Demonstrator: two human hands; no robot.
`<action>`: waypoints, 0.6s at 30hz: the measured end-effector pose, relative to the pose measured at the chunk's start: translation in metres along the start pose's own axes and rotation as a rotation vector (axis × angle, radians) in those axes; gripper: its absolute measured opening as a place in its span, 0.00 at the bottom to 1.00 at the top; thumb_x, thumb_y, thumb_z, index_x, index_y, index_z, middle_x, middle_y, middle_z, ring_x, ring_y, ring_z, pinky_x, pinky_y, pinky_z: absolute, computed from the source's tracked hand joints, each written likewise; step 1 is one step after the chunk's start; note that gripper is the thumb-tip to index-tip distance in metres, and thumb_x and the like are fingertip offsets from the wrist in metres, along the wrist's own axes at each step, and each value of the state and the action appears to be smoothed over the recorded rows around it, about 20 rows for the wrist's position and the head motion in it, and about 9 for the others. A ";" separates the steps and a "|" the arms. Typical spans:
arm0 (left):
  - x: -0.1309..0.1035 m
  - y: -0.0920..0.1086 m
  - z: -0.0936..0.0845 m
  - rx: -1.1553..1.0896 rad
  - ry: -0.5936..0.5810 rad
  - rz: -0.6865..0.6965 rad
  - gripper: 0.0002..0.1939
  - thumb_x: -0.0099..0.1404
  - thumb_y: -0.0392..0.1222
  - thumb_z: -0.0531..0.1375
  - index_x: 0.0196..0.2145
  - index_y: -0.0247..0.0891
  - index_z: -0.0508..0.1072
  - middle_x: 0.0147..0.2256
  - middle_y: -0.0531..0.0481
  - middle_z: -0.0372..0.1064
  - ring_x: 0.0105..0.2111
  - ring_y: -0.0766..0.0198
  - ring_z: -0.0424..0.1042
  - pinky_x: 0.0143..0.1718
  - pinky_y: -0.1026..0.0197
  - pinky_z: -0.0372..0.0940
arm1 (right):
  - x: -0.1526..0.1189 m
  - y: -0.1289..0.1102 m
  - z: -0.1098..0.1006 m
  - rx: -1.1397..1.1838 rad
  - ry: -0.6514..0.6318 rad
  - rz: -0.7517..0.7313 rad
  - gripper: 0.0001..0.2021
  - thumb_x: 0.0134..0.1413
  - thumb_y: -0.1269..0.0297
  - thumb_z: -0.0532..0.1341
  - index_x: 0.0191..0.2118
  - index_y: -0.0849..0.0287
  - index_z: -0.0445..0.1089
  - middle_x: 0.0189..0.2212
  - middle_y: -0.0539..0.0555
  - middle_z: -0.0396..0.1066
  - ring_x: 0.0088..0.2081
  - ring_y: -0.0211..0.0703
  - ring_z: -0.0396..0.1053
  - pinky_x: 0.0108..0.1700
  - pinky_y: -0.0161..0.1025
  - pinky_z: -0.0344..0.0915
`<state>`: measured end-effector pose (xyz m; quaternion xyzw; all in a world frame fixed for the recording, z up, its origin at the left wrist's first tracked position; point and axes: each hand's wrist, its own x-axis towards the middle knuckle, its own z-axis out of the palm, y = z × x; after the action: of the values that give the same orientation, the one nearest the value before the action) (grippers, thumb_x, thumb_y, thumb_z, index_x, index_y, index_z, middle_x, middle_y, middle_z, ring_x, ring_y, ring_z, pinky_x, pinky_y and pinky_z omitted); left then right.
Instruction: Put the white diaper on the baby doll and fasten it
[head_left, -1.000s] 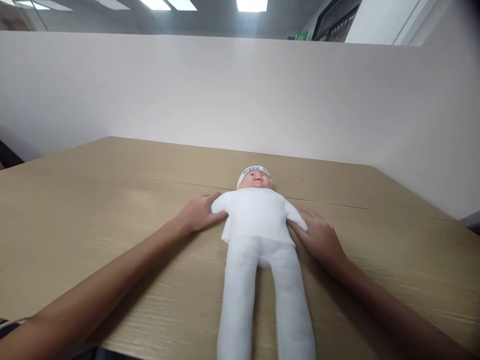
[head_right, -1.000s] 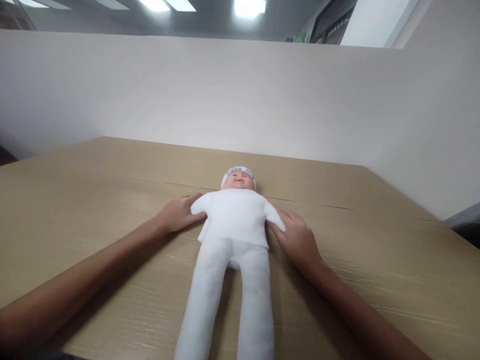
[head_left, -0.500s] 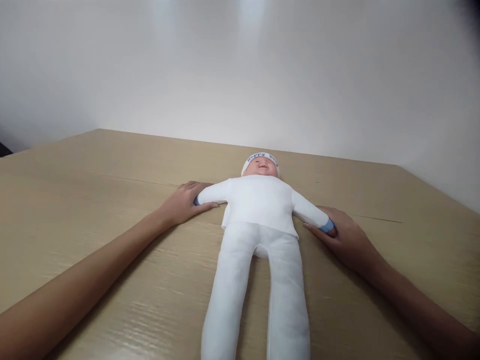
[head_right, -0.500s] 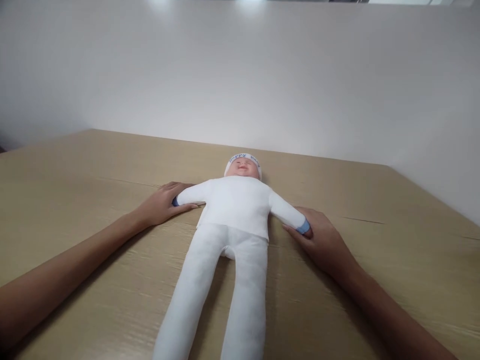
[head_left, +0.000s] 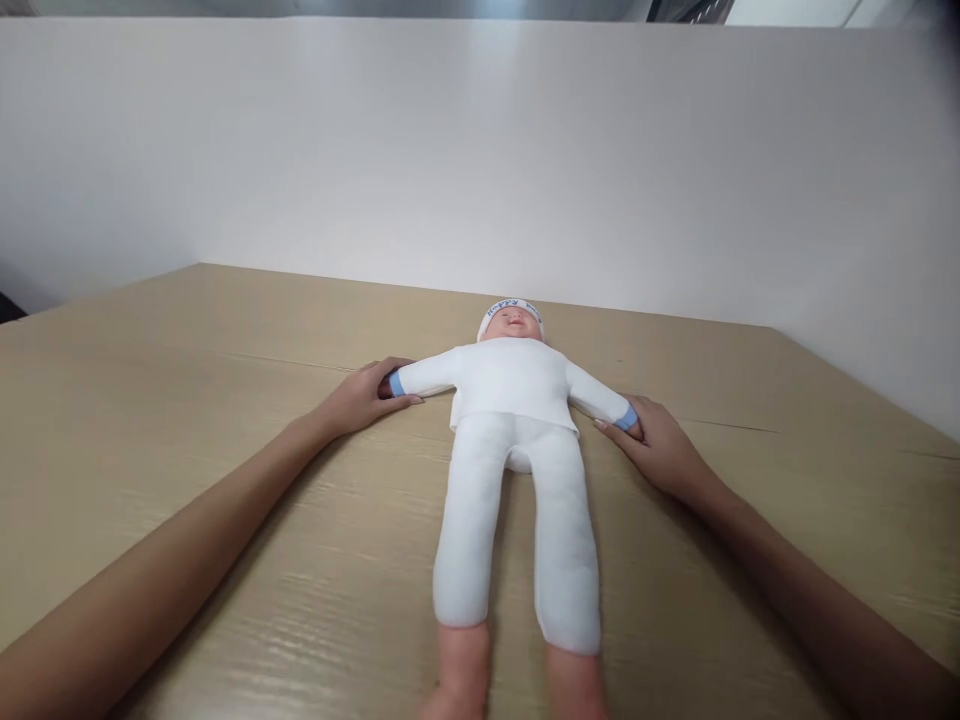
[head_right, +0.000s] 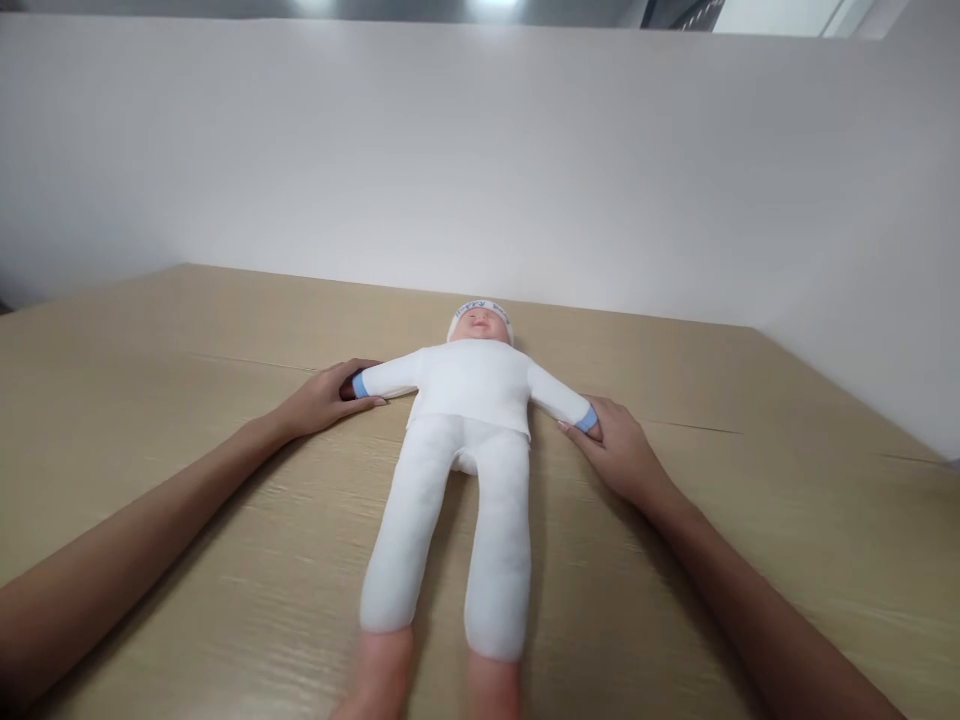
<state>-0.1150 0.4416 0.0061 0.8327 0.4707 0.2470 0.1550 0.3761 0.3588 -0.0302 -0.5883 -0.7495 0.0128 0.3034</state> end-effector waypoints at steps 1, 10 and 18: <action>0.001 0.000 0.000 0.005 0.005 0.001 0.38 0.67 0.70 0.65 0.65 0.44 0.71 0.59 0.43 0.77 0.54 0.46 0.76 0.53 0.52 0.69 | 0.001 0.004 0.002 -0.004 -0.012 -0.002 0.25 0.68 0.39 0.57 0.47 0.58 0.76 0.41 0.60 0.80 0.42 0.57 0.74 0.46 0.47 0.68; -0.028 0.022 0.013 0.124 0.173 -0.078 0.37 0.70 0.61 0.62 0.66 0.33 0.68 0.61 0.31 0.73 0.62 0.36 0.69 0.63 0.38 0.63 | -0.031 -0.008 0.010 -0.074 0.213 0.087 0.36 0.63 0.40 0.59 0.64 0.66 0.67 0.61 0.74 0.71 0.61 0.70 0.67 0.64 0.64 0.62; -0.137 0.172 -0.006 0.055 0.687 0.097 0.20 0.76 0.50 0.60 0.61 0.42 0.70 0.58 0.39 0.74 0.59 0.47 0.69 0.63 0.42 0.63 | -0.165 -0.150 -0.047 0.141 0.491 -0.001 0.23 0.72 0.56 0.59 0.67 0.53 0.66 0.62 0.63 0.73 0.62 0.60 0.70 0.65 0.63 0.66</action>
<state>-0.0565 0.2364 0.0588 0.7262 0.4619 0.5070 -0.0470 0.2873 0.1501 -0.0076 -0.5507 -0.6508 -0.0783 0.5168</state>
